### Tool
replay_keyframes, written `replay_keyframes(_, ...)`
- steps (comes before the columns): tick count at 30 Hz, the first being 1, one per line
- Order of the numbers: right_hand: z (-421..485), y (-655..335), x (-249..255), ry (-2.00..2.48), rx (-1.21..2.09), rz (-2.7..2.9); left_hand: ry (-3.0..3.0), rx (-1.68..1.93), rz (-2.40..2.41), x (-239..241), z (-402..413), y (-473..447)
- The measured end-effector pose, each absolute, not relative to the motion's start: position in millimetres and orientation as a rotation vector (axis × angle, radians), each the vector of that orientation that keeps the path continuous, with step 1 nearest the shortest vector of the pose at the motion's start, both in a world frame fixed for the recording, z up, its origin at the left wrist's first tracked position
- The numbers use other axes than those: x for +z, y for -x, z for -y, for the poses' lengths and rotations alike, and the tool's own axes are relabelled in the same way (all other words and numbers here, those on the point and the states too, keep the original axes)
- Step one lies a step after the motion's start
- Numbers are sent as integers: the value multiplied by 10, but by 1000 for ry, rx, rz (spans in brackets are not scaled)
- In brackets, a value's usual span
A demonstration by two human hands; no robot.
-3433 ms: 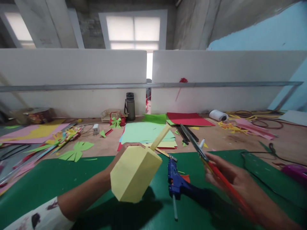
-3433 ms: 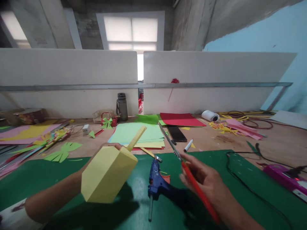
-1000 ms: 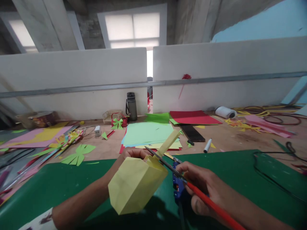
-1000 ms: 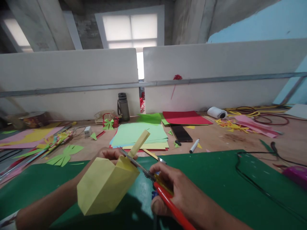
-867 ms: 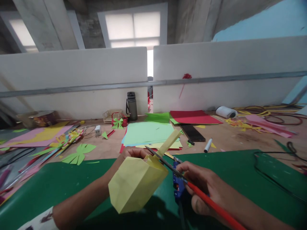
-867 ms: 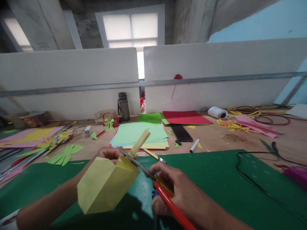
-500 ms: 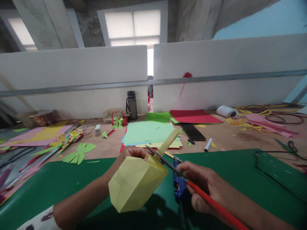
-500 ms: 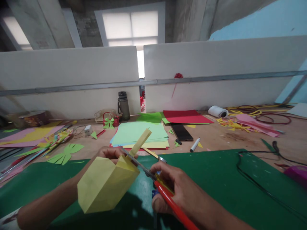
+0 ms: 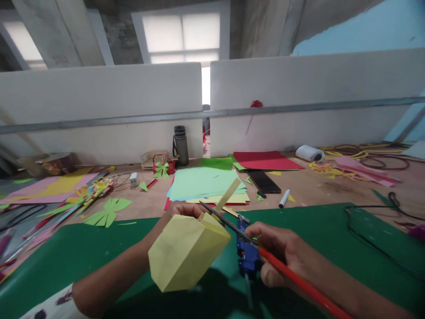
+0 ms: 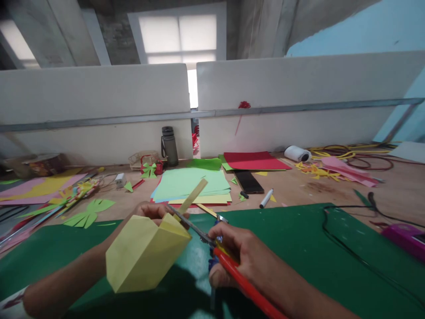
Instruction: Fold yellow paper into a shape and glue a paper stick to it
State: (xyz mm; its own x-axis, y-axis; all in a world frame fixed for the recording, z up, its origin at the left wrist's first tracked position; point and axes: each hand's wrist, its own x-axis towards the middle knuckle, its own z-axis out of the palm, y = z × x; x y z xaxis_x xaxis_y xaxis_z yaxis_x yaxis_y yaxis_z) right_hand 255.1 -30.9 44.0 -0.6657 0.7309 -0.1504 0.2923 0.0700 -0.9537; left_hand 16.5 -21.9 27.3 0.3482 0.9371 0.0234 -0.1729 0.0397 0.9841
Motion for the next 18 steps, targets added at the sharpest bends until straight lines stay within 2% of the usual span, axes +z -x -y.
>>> replay_keyframes(3, 322, -2588, 391, 1058, 1605, 1976, -1215, 1023, -835, 272, 214, -165)
replay_keyframes(5, 296, -2662, 357, 1123, 1467, 1987, -1174, 1010, -839, 265, 204, -152)
replay_keyframes(9, 115, -2941, 351, 1373, 782, 2112, -1165, 1011, -867, 278, 207, -91)
replay_keyframes(14, -235, -3344, 217, 1796, -106, 2327, -1590, 1170, -849, 409, 296, -73)
replay_keyframes(18, -447, -3545, -24, 1868, -217, 2346, -1884, 1339, -777, 464, 374, -116)
